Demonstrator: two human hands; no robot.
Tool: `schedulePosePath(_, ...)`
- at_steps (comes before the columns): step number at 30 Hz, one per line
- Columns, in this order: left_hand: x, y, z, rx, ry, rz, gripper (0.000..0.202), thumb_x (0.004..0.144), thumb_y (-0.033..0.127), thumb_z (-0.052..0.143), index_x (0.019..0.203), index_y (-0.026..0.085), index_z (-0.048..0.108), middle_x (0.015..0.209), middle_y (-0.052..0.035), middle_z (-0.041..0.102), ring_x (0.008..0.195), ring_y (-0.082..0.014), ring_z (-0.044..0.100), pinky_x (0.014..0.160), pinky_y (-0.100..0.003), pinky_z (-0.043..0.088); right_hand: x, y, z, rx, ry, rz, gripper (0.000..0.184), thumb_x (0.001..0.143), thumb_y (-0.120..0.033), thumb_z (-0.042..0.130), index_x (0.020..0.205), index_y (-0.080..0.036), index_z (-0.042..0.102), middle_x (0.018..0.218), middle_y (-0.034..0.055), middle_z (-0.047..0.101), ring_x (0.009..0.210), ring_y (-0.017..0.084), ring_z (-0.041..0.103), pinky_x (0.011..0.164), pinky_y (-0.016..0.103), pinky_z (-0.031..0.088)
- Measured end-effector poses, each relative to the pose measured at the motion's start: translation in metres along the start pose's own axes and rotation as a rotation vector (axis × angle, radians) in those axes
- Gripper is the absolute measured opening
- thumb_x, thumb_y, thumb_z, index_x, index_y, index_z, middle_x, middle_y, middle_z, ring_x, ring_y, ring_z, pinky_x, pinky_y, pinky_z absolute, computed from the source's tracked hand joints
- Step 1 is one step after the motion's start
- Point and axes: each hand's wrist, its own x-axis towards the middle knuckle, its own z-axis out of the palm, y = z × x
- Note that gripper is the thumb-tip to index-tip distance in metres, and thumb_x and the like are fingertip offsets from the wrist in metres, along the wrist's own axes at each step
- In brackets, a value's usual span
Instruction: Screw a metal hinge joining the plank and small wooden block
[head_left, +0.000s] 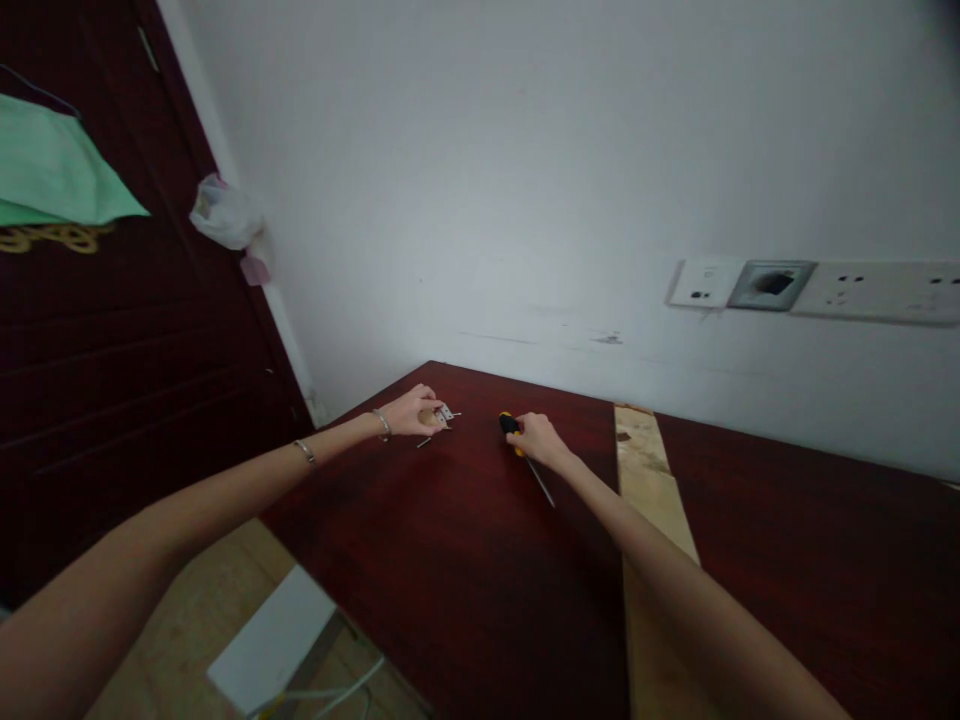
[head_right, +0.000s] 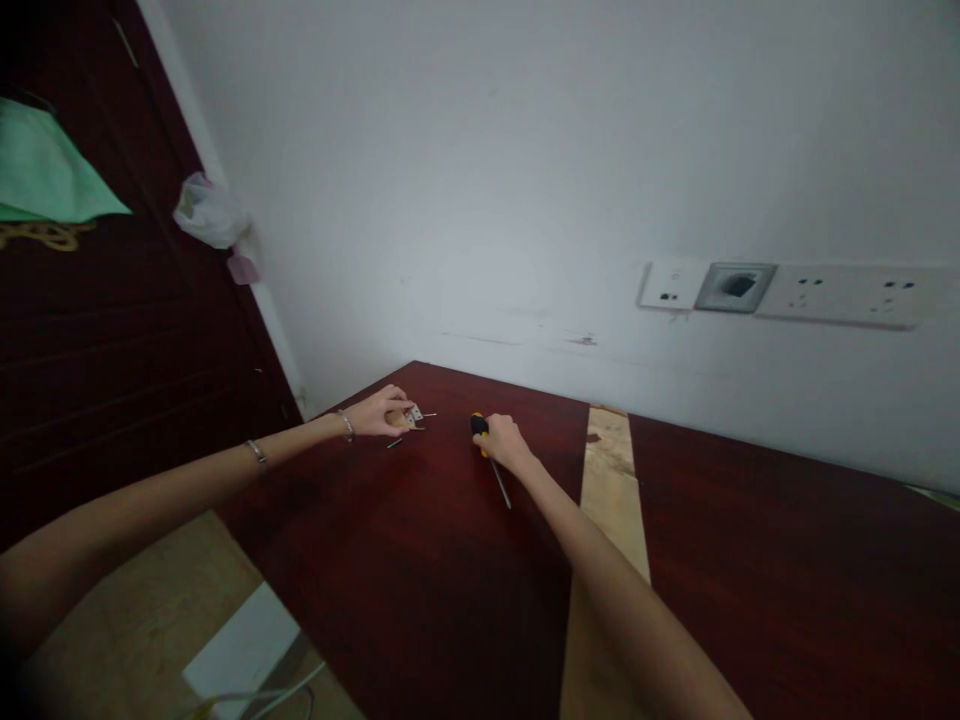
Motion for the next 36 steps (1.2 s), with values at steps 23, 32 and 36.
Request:
schedulePosePath(23,-0.047,-0.023,0.008,0.055,-0.037,-0.052,0.045,0.072,0.044,0.067,0.107,0.015,0.066,0.107,-0.0110,0.057,0.101,-0.0223,0.050,0.092,-0.032,0.039,0.028,-0.043,0.052,-0.044,-0.030,-0.004,0.029,0.078,-0.030,0.057,0.099,-0.012,0.065,0.101,0.0166,0.067,0.096,0.025,0.064,0.076,0.027,0.044)
schedulePosePath(32,-0.037,-0.009,0.009,0.064,-0.053,-0.022,0.047,0.074,0.043,0.065,0.109,0.012,0.064,0.107,-0.0126,0.055,0.101,-0.0225,0.049,0.093,-0.032,0.040,0.030,-0.043,0.050,-0.019,-0.042,0.011,0.052,0.073,-0.040,0.063,0.116,-0.012,0.055,0.108,0.0183,0.065,0.103,0.028,0.061,0.080,0.031,0.044)
schedulePosePath(36,-0.033,-0.006,0.010,0.055,-0.045,-0.003,0.050,0.074,0.044,0.065,0.112,0.011,0.063,0.107,-0.0126,0.055,0.100,-0.0224,0.049,0.092,-0.032,0.040,0.028,-0.046,0.048,0.010,-0.050,0.023,0.062,0.071,-0.044,0.064,0.121,-0.010,0.051,0.109,0.0204,0.063,0.104,0.031,0.059,0.082,0.034,0.044)
